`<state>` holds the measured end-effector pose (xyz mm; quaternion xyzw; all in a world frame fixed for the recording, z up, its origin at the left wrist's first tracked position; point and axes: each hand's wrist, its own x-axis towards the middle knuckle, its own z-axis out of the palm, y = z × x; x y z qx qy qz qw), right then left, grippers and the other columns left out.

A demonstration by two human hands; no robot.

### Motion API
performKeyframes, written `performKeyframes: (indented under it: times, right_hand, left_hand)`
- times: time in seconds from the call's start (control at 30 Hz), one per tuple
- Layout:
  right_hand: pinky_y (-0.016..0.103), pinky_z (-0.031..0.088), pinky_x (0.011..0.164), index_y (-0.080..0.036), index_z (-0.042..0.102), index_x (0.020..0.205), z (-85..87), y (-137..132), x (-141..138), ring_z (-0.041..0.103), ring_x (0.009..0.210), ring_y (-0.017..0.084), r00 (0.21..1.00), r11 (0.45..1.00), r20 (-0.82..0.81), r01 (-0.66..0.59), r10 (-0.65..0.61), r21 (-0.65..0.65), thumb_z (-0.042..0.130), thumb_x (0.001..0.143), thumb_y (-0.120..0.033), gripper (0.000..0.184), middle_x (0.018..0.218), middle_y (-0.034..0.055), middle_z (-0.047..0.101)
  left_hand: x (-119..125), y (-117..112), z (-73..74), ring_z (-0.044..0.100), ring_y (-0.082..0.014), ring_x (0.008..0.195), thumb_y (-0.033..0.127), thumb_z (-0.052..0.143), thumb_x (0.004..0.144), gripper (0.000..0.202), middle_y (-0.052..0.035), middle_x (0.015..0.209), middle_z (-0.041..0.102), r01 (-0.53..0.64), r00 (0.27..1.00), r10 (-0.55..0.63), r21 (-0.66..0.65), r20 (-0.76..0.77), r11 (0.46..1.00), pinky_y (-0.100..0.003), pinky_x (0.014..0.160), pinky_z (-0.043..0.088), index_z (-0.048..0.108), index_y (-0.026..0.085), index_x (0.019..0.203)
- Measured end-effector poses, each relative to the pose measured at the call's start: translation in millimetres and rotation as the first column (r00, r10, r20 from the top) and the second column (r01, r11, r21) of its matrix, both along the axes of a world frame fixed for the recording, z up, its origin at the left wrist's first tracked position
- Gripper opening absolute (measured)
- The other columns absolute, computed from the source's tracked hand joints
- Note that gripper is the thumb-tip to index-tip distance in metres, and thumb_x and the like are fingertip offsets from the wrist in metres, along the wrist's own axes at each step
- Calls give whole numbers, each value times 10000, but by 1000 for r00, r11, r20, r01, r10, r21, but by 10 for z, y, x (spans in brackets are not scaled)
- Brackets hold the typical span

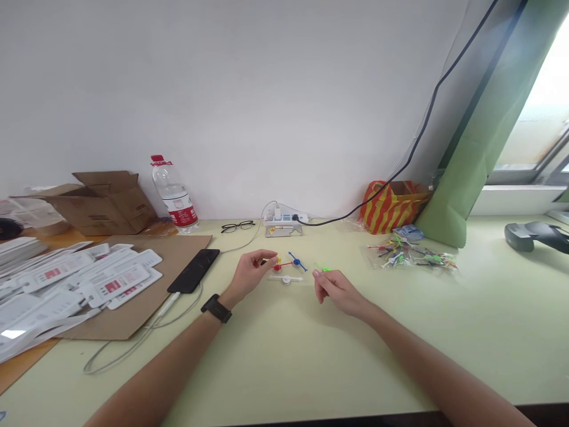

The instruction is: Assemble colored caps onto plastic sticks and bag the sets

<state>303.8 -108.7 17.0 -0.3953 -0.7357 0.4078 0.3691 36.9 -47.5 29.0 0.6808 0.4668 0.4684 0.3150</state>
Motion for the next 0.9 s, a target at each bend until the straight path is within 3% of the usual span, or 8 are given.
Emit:
performKeyframes:
  times: [0.27,0.4,0.6,0.77,0.9]
  right_hand:
    - [296,389,609,-192,606,548,49,-11,9,456,573,150,999,999,-41,36,-36,2,367,1027,-641,698,581,14,521]
    - [303,369,604,-190,604,553,53,44,54,444,571,150,992,995,-83,96,-93,32,399,1017,-642,678,576,10,512]
    - [306,336,581,-185,624,606,63,201,231,456,595,161,947,957,-165,286,-275,42,412,995,-673,659,589,13,502]
    - [301,349,586,-203,584,730,55,357,453,443,618,157,873,874,-178,475,-453,102,572,911,-683,514,660,-12,484]
    - [298,357,581,-229,462,721,-13,442,558,421,614,149,829,817,-172,556,-532,153,714,796,-678,520,683,-31,467]
  left_hand:
    - [-1,8,-6,484,-140,616,516,789,788,369,-52,810,754,-31,998,31,-4,50,1000,-262,556,347,814,192,963]
    - [5,7,28,576,-159,714,526,757,819,396,-68,906,752,-46,989,46,-4,144,999,-262,604,406,787,178,1006]
    - [33,-11,75,599,-127,602,459,705,868,409,-71,830,734,117,903,-28,-183,428,976,-264,578,453,691,146,1130]
    - [53,-48,129,721,-211,840,236,644,807,295,-181,1063,759,279,801,-48,-301,597,912,-360,836,566,716,82,1049]
    - [86,-85,102,720,-247,917,229,662,787,309,-165,1105,746,359,790,-110,-310,603,880,-392,941,542,754,80,1041]
